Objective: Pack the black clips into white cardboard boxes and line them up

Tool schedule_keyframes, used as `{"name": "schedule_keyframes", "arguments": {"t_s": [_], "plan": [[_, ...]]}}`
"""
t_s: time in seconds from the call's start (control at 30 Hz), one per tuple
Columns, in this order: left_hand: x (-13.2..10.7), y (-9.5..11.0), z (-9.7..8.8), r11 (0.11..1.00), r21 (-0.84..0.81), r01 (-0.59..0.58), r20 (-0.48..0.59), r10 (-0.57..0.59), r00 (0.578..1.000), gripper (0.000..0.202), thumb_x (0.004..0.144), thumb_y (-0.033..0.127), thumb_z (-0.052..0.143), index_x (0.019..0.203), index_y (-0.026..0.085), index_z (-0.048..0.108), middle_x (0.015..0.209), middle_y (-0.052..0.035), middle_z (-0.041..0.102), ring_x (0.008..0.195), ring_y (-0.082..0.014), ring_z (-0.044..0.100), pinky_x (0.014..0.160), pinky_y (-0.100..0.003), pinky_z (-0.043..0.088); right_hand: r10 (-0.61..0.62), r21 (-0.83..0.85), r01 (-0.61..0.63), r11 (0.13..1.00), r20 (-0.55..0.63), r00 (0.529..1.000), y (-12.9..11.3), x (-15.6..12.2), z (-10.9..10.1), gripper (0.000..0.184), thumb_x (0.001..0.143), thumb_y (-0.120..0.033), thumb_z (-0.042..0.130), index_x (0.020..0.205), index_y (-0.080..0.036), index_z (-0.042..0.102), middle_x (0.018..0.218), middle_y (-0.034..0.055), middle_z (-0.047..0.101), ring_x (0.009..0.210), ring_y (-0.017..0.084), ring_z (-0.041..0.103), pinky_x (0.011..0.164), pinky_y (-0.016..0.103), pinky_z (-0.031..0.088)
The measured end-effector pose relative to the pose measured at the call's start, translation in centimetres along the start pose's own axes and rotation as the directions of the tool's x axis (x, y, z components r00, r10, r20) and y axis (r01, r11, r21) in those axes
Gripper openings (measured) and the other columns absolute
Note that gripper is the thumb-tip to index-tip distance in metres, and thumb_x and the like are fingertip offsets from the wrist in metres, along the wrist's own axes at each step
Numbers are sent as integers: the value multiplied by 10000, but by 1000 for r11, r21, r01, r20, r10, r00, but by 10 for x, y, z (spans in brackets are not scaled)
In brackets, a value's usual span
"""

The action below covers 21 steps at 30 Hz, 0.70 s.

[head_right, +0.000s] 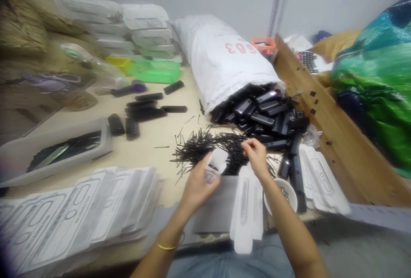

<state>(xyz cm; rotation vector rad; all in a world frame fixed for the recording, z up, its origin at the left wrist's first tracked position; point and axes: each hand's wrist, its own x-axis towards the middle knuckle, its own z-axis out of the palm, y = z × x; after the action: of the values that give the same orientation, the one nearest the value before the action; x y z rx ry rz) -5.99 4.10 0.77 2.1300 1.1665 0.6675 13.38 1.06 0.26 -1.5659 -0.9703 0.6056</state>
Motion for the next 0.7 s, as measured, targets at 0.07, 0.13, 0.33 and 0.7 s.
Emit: {"name": "schedule_keyframes", "arguments": {"t_s": [0.07, 0.13, 0.33, 0.7], "plan": [[1, 5, 6, 999, -26, -20, 8, 20, 1000, 674, 703, 216, 582, 1339, 138, 374, 1262, -138, 522, 1156, -271, 487, 986, -440, 387, 34, 304, -30, 952, -10, 999, -18, -13, -1, 184, 856, -368, 525, 827, -188, 551, 667, -16, 575, 594, 120, 536, 616, 260, 441], [-1, 11, 11, 996, -82, -35, 10, 36, 999, 697, 704, 218, 593, 1353, 161, 344, 1298, -129, 495, 1191, -269, 462, 1006, -445, 370, 22, 340, -31, 940, 30, 999, -33, -26, 2, 162, 838, -348, 560, 806, -190, 570, 671, -15, 572, 613, 122, 535, 628, 265, 439], [-12, 13, 21, 963, -264, -53, -87, 31, 996, 673, 714, 207, 612, 1304, 214, 287, 1285, -119, 452, 1158, -236, 486, 968, -420, 412, -94, -16, 95, 995, 34, 995, -44, -52, 11, 93, 802, -281, 605, 771, -207, 654, 909, 33, 523, 888, 164, 501, 816, 311, 410], [-32, 6, 34, 930, -332, -158, -289, 59, 955, 620, 703, 171, 626, 1215, 193, 277, 1176, -122, 450, 1115, -221, 512, 911, -380, 445, 74, 401, -129, 907, 151, 986, -32, -56, 25, 266, 778, -291, 629, 991, -222, 486, 920, 7, 532, 840, 140, 525, 741, 266, 446]]}}
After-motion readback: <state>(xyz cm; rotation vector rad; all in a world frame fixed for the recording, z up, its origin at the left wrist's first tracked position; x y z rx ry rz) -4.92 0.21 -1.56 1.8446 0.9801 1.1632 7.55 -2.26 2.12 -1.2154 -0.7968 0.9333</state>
